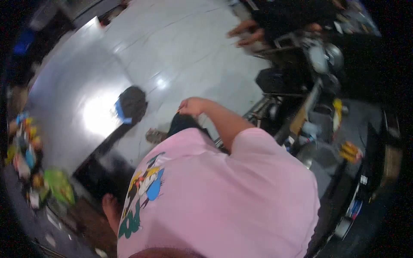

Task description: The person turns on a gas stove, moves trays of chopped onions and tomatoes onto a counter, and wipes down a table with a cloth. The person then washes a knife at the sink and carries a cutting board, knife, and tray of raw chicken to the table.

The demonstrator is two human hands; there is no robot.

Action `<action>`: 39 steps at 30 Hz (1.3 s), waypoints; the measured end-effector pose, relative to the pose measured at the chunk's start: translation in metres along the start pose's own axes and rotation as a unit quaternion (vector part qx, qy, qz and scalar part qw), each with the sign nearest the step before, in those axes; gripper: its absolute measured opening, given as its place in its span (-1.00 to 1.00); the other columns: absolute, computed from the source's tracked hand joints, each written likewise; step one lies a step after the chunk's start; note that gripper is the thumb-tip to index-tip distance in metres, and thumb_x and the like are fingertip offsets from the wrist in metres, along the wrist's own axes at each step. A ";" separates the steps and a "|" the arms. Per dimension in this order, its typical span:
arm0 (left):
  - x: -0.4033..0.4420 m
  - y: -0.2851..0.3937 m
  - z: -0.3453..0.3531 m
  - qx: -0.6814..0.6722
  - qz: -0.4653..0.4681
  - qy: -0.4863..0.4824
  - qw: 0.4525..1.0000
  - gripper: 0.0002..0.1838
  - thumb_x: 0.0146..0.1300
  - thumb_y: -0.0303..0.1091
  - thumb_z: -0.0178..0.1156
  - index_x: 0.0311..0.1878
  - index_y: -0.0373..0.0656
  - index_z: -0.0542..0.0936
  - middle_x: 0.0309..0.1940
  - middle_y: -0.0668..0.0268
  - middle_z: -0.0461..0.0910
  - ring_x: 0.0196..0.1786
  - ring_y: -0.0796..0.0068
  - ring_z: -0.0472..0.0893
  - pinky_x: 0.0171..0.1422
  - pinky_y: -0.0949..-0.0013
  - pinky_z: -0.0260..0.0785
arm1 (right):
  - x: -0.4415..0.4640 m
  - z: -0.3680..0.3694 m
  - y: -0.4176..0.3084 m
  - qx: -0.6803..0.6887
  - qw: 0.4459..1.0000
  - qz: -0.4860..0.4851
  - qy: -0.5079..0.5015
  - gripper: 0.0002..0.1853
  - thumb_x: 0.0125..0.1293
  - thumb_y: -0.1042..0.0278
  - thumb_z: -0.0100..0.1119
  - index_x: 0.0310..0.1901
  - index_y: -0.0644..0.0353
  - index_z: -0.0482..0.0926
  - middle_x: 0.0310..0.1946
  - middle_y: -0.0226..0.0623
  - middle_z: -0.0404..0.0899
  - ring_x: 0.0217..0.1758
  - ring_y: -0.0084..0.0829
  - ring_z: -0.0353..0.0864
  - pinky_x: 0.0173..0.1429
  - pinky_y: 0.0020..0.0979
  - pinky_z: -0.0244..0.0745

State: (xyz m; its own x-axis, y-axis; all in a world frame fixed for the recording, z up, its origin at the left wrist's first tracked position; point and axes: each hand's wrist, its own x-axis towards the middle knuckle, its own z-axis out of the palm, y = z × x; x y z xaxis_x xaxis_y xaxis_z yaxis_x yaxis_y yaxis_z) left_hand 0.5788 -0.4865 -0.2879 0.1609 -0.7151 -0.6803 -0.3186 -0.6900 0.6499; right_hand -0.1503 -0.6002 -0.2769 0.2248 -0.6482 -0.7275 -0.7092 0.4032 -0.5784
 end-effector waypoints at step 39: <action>-0.030 -0.004 -0.062 -0.081 -0.183 0.070 0.977 -0.71 0.44 -0.24 0.26 0.14 -0.13 0.59 -0.11 0.37 0.64 -0.17 0.50 0.64 -0.08 0.37 0.47 | 0.174 0.112 -0.229 -0.395 0.828 -0.313 0.245 -0.29 0.54 -0.08 0.05 0.57 0.14 0.25 0.64 -0.10 0.11 0.73 -0.01 -0.03 0.69 0.22 -0.14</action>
State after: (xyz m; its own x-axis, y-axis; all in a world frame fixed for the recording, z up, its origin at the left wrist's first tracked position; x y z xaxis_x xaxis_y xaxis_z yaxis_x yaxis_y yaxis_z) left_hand 0.6332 -0.4697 -0.2493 0.3660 -0.4175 -0.8317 -0.0649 -0.9030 0.4247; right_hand 0.1261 -0.7330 -0.3122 0.5530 -0.8327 -0.0283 -0.8155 -0.5340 -0.2232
